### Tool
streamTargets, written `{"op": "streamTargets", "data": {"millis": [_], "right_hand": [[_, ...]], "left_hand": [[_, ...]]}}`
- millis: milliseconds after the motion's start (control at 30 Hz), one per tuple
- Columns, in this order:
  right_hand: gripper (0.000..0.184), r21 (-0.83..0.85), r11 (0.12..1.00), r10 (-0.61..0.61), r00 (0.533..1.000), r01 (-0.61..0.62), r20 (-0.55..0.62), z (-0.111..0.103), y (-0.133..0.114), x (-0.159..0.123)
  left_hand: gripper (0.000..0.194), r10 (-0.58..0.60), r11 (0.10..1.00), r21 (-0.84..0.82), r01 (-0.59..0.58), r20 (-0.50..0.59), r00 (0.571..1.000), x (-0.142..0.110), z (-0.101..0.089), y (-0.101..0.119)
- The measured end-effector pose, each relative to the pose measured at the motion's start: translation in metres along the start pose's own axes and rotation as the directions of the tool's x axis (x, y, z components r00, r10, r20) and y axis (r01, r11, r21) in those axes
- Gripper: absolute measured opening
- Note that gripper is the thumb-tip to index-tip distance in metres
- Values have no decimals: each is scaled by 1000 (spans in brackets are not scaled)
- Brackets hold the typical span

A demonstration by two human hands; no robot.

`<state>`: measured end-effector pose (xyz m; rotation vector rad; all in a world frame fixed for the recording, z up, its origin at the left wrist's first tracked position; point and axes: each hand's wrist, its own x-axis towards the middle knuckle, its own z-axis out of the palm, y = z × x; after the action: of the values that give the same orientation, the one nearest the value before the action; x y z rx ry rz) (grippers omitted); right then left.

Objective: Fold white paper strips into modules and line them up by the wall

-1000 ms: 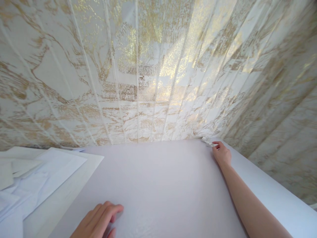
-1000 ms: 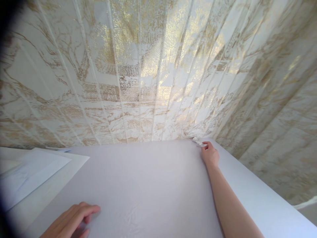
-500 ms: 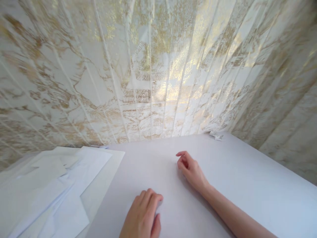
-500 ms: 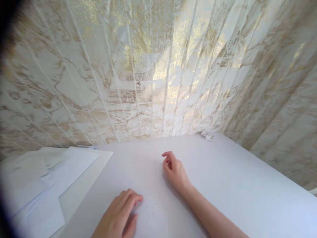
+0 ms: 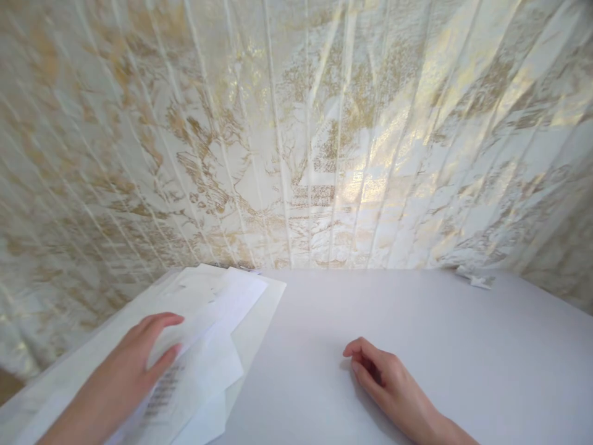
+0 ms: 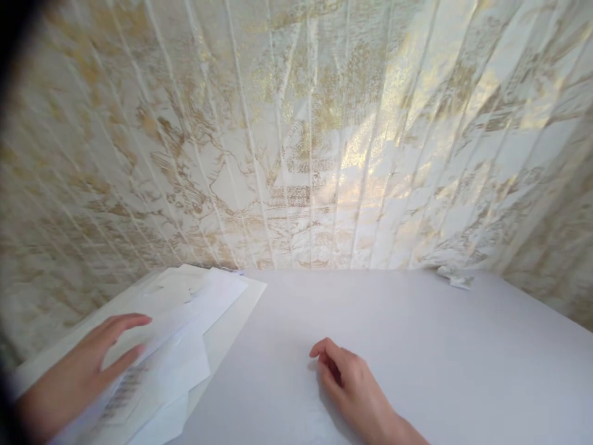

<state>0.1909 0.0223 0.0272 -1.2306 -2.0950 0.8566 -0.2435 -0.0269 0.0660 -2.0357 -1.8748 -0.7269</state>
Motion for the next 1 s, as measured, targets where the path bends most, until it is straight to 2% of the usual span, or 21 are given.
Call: {"op": "streamTargets", "data": {"millis": [67, 167, 267, 433, 600, 800, 900, 1000], "right_hand": [[18, -36, 999, -35, 999, 35, 22, 1, -1, 0], [19, -68, 996, -62, 997, 64, 37, -1, -4, -1], [19, -88, 994, -66, 997, 69, 34, -2, -6, -2], [20, -108, 992, -69, 997, 71, 18, -4, -6, -2], [21, -125, 989, -75, 997, 76, 15, -3, -4, -1], [22, -141, 987, -76, 997, 78, 20, -3, -5, 0], [21, -147, 985, -87, 996, 89, 25, -3, -5, 0], [22, -152, 983, -101, 994, 105, 28, -3, -5, 1]], "left_hand": [[35, -69, 994, 84, 69, 4, 998, -12, -17, -29], [45, -124, 980, 161, 117, 34, 992, -29, -24, -45], [52, -160, 968, 207, 144, 67, 985, -35, -12, -36], [54, -227, 952, 234, 197, 111, 967, -29, 1, -10], [41, -304, 949, 157, 272, 245, 921, -21, -9, -5], [36, -372, 925, 69, 375, 378, 848, -17, -24, -1], [40, -400, 911, 64, 408, 381, 834, -17, -28, 5], [46, -419, 903, 63, 424, 337, 843, -16, -28, 12]]}}
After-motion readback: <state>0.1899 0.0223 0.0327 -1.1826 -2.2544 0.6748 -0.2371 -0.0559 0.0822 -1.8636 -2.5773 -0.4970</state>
